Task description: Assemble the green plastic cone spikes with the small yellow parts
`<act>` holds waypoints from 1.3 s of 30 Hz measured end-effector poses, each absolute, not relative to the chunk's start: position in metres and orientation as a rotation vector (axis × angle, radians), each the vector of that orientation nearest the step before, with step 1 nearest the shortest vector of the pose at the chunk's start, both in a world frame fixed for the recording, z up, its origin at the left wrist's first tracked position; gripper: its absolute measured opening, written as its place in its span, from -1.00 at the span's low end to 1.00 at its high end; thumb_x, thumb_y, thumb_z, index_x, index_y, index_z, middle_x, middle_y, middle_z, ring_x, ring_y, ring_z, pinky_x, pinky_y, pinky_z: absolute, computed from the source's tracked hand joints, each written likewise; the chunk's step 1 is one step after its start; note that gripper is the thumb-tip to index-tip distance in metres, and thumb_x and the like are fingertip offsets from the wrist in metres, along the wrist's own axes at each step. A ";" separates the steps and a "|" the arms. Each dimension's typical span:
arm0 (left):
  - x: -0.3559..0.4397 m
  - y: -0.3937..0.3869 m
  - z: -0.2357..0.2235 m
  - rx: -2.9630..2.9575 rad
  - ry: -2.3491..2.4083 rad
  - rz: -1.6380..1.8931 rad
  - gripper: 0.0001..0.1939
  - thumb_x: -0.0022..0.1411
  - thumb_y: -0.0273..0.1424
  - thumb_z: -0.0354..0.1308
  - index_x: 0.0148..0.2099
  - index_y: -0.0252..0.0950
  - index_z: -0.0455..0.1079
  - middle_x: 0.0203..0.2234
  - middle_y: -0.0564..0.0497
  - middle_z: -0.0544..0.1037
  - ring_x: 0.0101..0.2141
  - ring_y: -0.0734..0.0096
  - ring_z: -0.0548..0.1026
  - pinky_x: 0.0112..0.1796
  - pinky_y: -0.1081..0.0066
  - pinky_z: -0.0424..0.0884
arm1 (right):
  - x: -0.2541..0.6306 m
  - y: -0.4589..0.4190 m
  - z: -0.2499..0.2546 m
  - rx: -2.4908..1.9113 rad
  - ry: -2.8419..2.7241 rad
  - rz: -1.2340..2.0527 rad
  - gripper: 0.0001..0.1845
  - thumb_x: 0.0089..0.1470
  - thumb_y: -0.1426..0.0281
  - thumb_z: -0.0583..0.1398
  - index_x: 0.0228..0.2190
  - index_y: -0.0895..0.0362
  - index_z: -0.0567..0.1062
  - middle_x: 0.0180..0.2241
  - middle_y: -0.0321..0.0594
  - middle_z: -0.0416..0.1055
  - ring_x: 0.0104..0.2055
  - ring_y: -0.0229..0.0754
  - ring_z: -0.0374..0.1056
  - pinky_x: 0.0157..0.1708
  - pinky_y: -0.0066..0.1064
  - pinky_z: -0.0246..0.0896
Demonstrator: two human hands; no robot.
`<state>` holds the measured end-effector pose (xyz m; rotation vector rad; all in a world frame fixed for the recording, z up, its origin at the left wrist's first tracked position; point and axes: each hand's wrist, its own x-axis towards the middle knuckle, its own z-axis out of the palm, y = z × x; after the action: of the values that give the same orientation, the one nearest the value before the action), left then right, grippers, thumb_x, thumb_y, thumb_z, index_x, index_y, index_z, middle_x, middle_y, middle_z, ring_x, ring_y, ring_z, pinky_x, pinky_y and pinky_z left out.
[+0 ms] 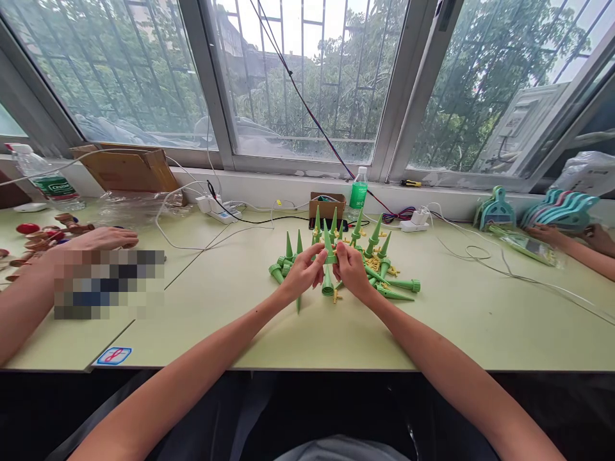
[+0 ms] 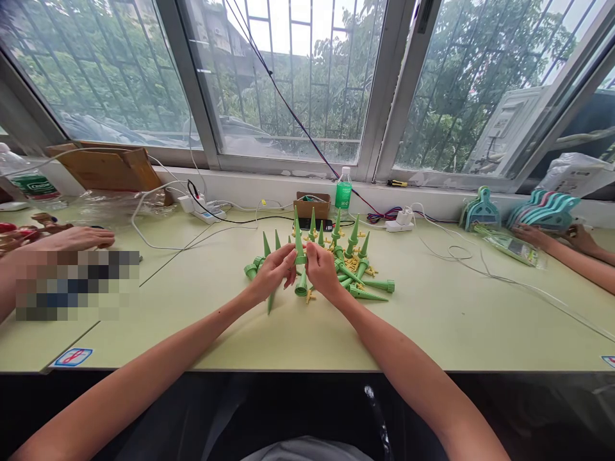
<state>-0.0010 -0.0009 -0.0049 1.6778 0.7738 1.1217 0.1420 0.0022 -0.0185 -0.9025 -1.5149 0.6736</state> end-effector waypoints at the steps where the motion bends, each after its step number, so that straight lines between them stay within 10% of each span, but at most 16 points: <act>1: -0.001 -0.001 -0.005 1.677 0.778 1.122 -0.56 0.25 -0.02 0.06 -0.13 -0.33 0.31 -0.70 0.17 0.26 -0.73 0.57 0.29 -0.71 0.53 0.16 | 0.142 0.002 -0.019 -0.900 -1.510 0.681 -0.46 0.24 -0.05 -0.06 -0.57 0.09 0.22 -0.76 -0.41 0.10 -0.71 -0.34 0.10 -0.68 -0.49 -0.03; 39: 0.003 -0.004 -0.005 1.716 0.808 1.195 -0.52 0.25 -0.12 0.10 0.07 -0.36 0.36 -0.76 0.19 0.24 -0.76 0.62 0.24 -0.71 0.56 0.18 | 0.142 0.005 -0.020 -0.967 -1.470 0.671 -0.38 0.22 -0.09 -0.08 -0.53 0.14 0.37 -0.77 -0.41 0.07 -0.72 -0.34 0.09 -0.70 -0.49 -0.02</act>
<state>0.0031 -0.0042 -0.0049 1.7164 0.8084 1.1952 0.1418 0.0053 -0.0199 -0.9668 -1.4704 0.6714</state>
